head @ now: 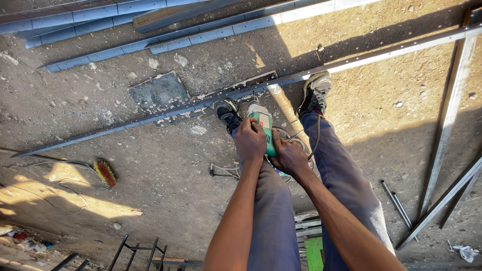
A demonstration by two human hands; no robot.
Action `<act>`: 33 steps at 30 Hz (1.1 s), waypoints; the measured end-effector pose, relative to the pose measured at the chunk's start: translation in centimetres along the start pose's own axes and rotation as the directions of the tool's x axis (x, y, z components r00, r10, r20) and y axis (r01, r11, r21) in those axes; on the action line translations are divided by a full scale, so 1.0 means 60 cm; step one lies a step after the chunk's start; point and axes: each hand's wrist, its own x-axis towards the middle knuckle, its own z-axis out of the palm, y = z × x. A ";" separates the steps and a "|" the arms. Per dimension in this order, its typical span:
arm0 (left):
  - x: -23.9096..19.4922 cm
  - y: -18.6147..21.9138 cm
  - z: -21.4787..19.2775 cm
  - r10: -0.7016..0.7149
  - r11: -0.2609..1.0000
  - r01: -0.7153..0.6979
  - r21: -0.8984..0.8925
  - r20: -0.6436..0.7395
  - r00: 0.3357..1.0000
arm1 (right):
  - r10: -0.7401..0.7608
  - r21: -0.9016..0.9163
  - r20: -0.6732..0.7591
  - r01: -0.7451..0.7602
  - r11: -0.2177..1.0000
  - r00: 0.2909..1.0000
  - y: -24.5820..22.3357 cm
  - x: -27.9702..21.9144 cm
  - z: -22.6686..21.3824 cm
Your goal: Using a power drill to create a series of holes in a metal angle bar on the ground.
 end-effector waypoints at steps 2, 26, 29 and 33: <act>-0.006 -0.026 0.003 0.018 0.999 -0.018 -0.037 0.020 1.000 | -0.026 -0.037 -0.004 0.026 0.999 1.000 0.001 -0.009 0.019; 0.011 -0.094 0.014 0.378 0.924 -0.367 -0.109 0.103 0.920 | -0.231 -0.377 -0.124 0.169 0.910 0.965 0.012 0.008 0.039; 0.031 -0.091 0.008 0.381 0.922 -0.366 -0.126 0.116 0.917 | -0.226 -0.369 -0.178 0.148 0.917 0.958 -0.004 0.023 0.030; 0.039 -0.112 0.004 0.367 0.930 -0.355 -0.098 0.141 0.920 | -0.229 -0.456 -0.202 0.116 0.883 0.952 -0.028 0.023 0.025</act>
